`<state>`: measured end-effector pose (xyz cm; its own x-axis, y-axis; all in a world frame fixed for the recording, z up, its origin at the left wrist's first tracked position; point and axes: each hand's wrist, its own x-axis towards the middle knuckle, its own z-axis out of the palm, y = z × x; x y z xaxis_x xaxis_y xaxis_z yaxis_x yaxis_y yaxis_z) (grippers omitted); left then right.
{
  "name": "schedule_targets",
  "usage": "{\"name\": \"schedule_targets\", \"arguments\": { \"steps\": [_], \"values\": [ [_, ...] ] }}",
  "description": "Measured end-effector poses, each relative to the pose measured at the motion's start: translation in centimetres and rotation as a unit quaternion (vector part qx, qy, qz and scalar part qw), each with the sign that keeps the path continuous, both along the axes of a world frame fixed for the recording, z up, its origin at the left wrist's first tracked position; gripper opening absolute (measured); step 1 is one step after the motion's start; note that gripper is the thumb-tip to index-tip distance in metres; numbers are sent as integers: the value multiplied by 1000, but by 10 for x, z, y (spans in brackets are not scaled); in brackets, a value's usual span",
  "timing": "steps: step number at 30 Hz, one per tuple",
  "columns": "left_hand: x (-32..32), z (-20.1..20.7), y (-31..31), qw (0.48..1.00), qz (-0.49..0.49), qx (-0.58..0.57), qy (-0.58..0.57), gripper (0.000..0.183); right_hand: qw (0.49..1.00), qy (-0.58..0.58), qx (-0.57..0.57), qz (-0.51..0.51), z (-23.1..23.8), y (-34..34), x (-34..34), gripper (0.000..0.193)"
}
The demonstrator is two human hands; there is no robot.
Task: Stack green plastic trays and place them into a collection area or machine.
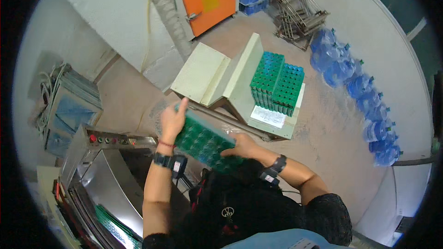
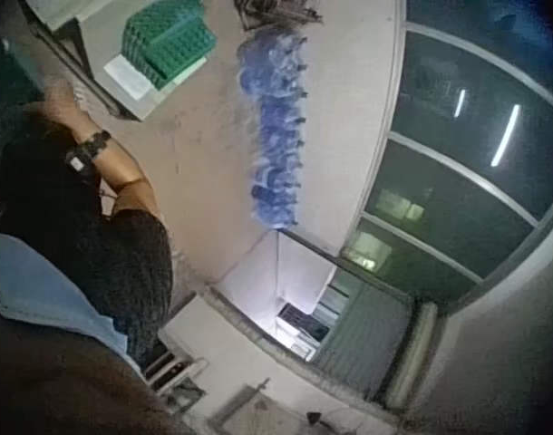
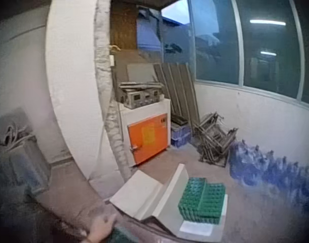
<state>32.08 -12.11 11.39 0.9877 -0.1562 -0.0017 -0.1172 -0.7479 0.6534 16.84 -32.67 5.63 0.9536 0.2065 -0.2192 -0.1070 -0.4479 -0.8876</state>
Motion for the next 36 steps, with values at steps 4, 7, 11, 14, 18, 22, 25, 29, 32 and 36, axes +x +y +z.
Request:
{"name": "schedule_targets", "arguments": {
  "steps": [4,7,11,14,18,22,25,29,32,36],
  "values": [
    [25,-12,-124,984,-172,-18,44,59,978,93,147,-117,-1,-94,-24,42],
    [36,-26,-177,972,-231,-36,33,56,929,142,255,-227,7,-149,-37,38],
    [47,-47,-194,971,-235,-23,30,53,882,129,278,-359,-20,-213,-43,38],
    [46,-46,-177,968,-215,-33,127,53,848,130,282,-429,-30,-248,-23,38],
    [37,-58,-125,979,-138,-61,140,48,828,78,238,-502,-85,-273,33,40],
    [15,-43,-72,987,-61,13,147,46,798,36,305,-518,-107,-264,105,41],
    [-11,-41,-30,992,-6,2,130,44,792,45,270,-545,-153,-254,151,47],
    [-43,-64,18,984,91,-48,148,42,762,129,55,-632,-193,-241,184,60],
    [-71,-70,42,967,150,-107,178,42,793,124,172,-571,-203,-254,186,67],
    [-124,-78,80,945,237,-121,193,41,852,235,196,-424,-150,-223,189,68]
  ]
}}
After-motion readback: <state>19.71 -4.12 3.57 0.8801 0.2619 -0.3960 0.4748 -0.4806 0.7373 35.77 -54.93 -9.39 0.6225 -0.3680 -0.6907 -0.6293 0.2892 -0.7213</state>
